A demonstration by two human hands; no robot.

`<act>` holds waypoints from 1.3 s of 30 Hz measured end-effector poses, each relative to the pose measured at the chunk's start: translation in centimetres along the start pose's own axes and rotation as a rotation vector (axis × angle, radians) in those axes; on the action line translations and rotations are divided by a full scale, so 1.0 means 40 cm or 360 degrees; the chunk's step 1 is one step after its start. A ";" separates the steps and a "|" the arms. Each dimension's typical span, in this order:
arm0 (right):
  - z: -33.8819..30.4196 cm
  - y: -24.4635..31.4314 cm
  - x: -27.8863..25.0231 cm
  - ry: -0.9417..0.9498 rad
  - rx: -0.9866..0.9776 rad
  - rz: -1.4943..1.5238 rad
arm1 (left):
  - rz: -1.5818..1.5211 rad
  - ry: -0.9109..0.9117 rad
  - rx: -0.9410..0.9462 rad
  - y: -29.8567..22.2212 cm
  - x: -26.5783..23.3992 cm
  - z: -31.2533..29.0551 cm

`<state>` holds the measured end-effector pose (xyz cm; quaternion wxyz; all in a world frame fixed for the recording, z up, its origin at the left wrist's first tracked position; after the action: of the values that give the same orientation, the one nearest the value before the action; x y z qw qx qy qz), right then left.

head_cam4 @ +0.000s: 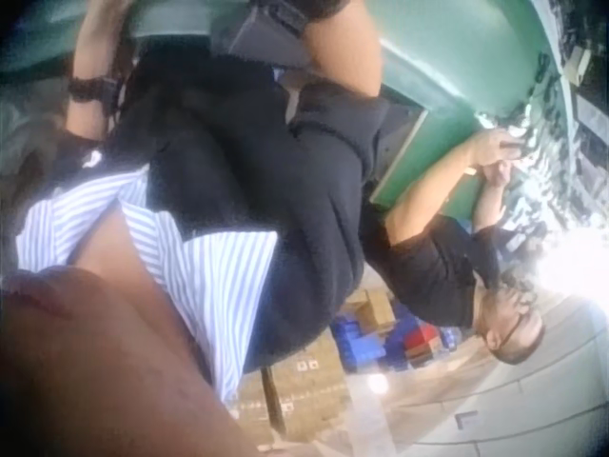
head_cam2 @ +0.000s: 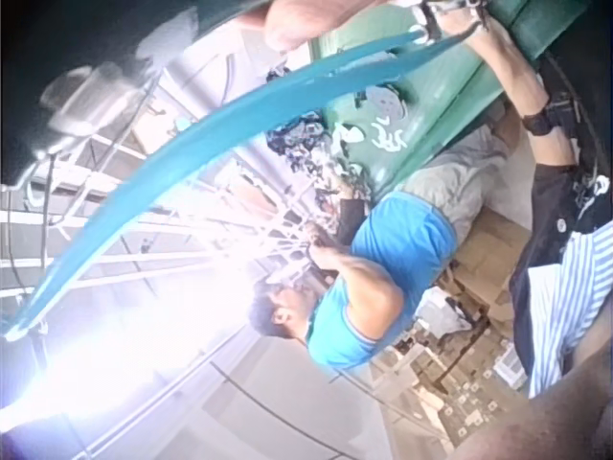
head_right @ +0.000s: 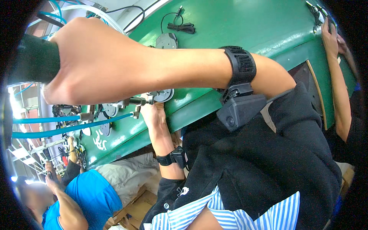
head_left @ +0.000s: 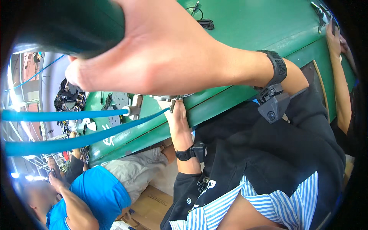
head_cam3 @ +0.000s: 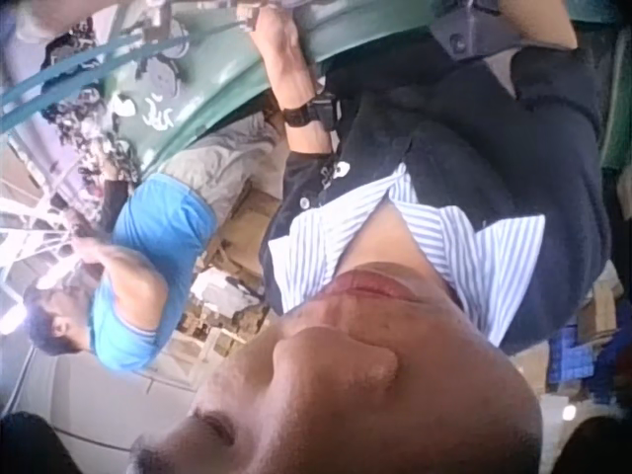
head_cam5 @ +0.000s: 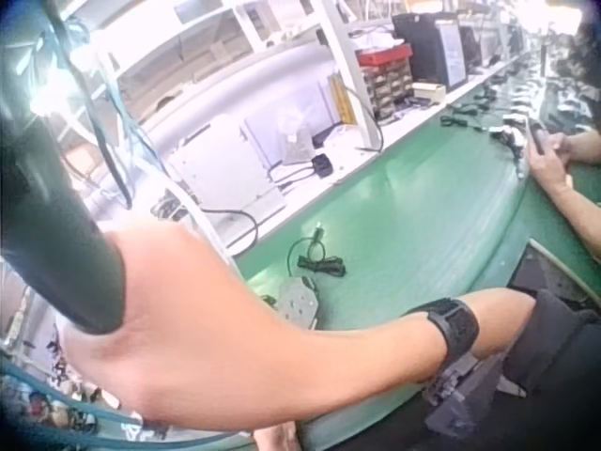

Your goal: Using a pneumatic screwdriver to fasten components onto the bottom of computer mice on an assembly line.

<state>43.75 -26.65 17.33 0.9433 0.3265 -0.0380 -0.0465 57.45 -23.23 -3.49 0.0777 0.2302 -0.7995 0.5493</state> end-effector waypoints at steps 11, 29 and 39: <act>-0.014 0.030 -0.004 -0.0059 -0.0089 0.0157 | -0.0157 0.0545 0.0076 0.030 -0.074 0.043; -0.002 0.056 -0.084 0.0121 -0.0224 0.0239 | 0.0724 0.0196 0.0050 -0.031 -0.003 0.062; 0.044 0.087 -0.096 0.0219 -0.0001 0.0732 | 0.2928 -0.0643 0.1604 -0.325 -0.220 0.259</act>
<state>39.96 -24.56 20.71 0.9295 0.3115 -0.0471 0.1920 72.44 -33.98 0.15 -0.6048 -0.3693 -0.3447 0.6157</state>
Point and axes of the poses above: each hand's wrist, its own z-axis towards the middle knuckle, its own x-axis out of the palm, y = z × x, the point moved 2 cm from there along z, towards the middle knuckle, and after that the axes turned 3 degrees about -x, right-handed, at the moved point
